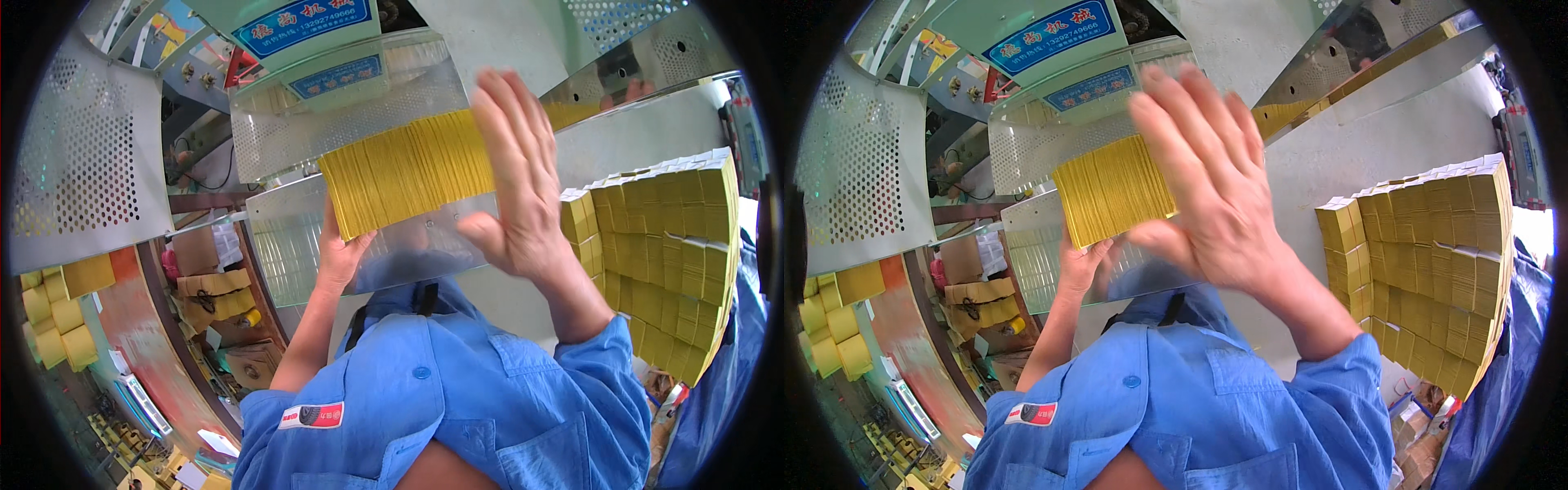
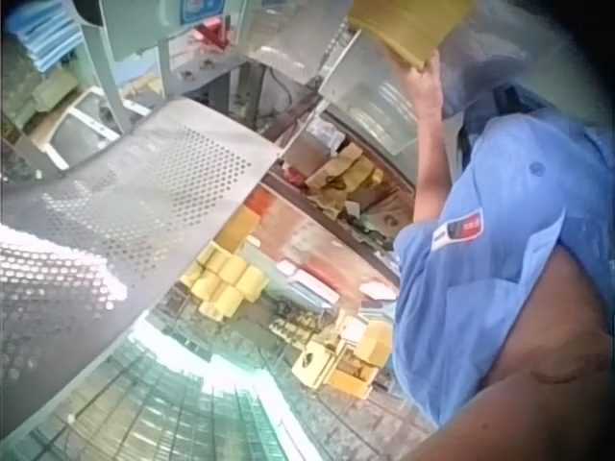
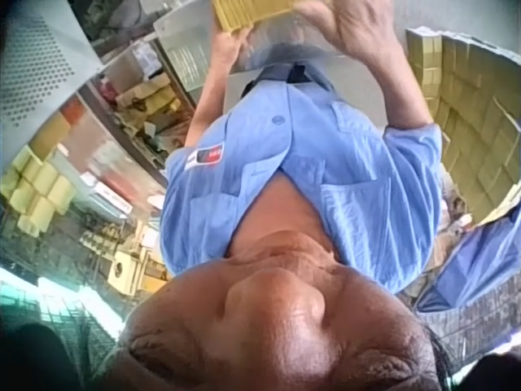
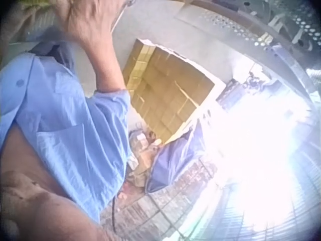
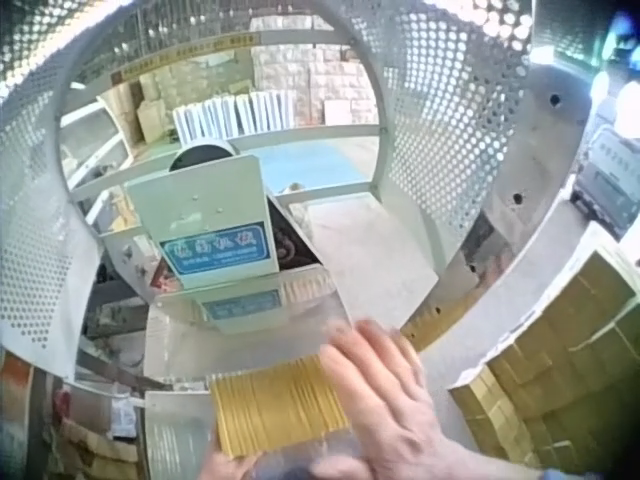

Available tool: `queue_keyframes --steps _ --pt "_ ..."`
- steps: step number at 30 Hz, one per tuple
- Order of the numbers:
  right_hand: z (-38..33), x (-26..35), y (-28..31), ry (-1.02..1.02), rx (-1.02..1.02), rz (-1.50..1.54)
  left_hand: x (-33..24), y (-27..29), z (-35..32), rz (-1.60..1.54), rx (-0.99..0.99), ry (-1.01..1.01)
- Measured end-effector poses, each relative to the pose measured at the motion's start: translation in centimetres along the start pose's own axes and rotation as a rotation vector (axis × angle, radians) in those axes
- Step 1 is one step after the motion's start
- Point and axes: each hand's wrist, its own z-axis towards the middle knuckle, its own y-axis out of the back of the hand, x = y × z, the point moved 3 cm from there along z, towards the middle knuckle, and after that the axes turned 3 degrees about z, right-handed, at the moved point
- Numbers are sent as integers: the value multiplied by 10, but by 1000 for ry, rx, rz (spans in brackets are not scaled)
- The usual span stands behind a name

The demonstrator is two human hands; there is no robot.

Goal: The recorder organizes stacks of yellow paper, wraps them, uses a banding machine to secure them, and weighs stacks on a digital scale.

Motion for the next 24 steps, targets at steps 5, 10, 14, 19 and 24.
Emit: queue_keyframes --steps 5,10,14,19,24 --pt "-13 -43 -74 -10 505 -271 -19 -12 -3 39 -6 97" --pt "-19 -29 -69 7 386 -188 -5 -18 -11 -165 -1 101" --pt "-25 -38 -57 -1 383 -126 -11 -21 -3 -97 -28 143" --pt "-83 -51 9 -328 -318 313 5 -9 -8 -94 -16 111" --pt "-172 -135 -32 -789 -89 503 16 -3 1 -6 -13 119"
